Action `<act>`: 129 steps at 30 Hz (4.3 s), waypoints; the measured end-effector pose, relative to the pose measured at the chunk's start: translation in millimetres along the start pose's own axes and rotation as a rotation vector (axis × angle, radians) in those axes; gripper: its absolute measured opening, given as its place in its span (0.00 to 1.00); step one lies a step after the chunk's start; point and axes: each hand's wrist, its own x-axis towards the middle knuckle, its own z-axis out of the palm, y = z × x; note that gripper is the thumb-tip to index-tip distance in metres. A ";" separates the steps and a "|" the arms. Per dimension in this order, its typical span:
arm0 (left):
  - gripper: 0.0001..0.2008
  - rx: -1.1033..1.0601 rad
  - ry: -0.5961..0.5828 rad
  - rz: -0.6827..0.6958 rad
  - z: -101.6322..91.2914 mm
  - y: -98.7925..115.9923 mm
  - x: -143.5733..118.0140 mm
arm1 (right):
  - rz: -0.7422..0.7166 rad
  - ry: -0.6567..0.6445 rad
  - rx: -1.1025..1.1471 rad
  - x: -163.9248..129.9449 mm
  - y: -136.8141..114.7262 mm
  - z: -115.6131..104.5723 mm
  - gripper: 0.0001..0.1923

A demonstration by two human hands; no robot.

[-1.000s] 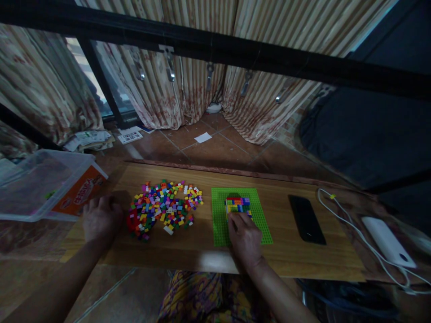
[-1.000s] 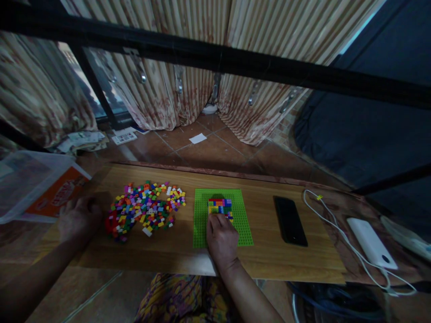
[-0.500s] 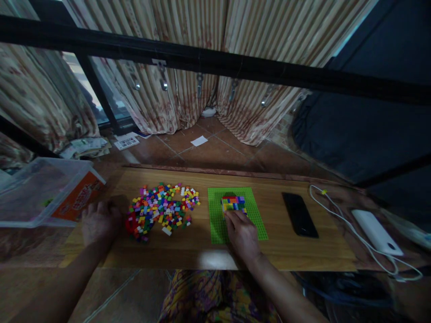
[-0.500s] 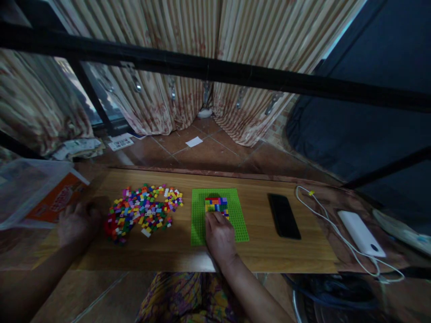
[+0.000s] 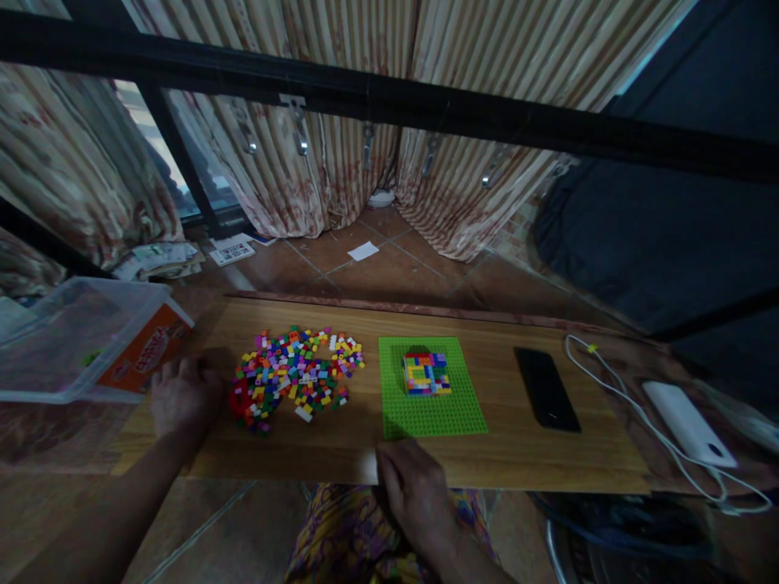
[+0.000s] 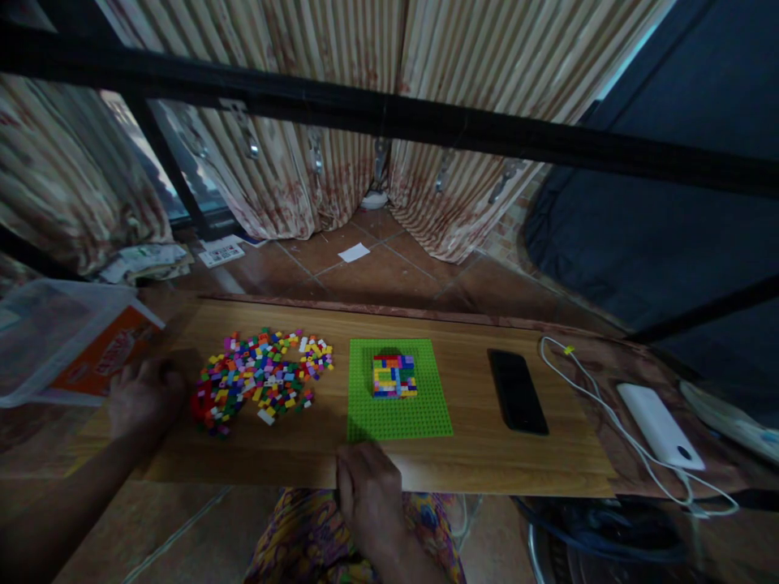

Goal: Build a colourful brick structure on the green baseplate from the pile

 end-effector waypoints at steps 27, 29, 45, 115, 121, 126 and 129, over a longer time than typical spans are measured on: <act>0.15 -0.150 0.051 -0.024 -1.3 5.6 -6.3 | -0.071 -0.162 0.063 24.7 -21.4 38.3 0.11; 0.15 -0.161 0.049 -0.027 -1.7 5.8 -6.8 | -0.092 -0.153 0.065 36.8 -29.8 47.2 0.11; 0.15 -0.178 0.040 -0.034 -3.2 6.1 -7.7 | -0.184 -0.335 -0.255 85.9 -52.4 73.3 0.10; 0.24 -0.039 -0.156 -0.060 -21.3 11.8 0.8 | 0.427 0.187 0.774 41.3 40.0 -39.2 0.19; 0.23 -0.054 -0.146 -0.075 -22.6 13.7 0.2 | 0.347 0.206 0.653 41.3 49.7 -39.4 0.22; 0.22 -0.067 -0.124 -0.067 -22.2 12.6 0.0 | 0.360 0.238 0.568 36.8 58.1 -39.2 0.15; 0.23 -0.039 -0.143 -0.053 -23.8 13.3 0.9 | 0.337 0.292 0.447 33.8 66.8 -44.5 0.12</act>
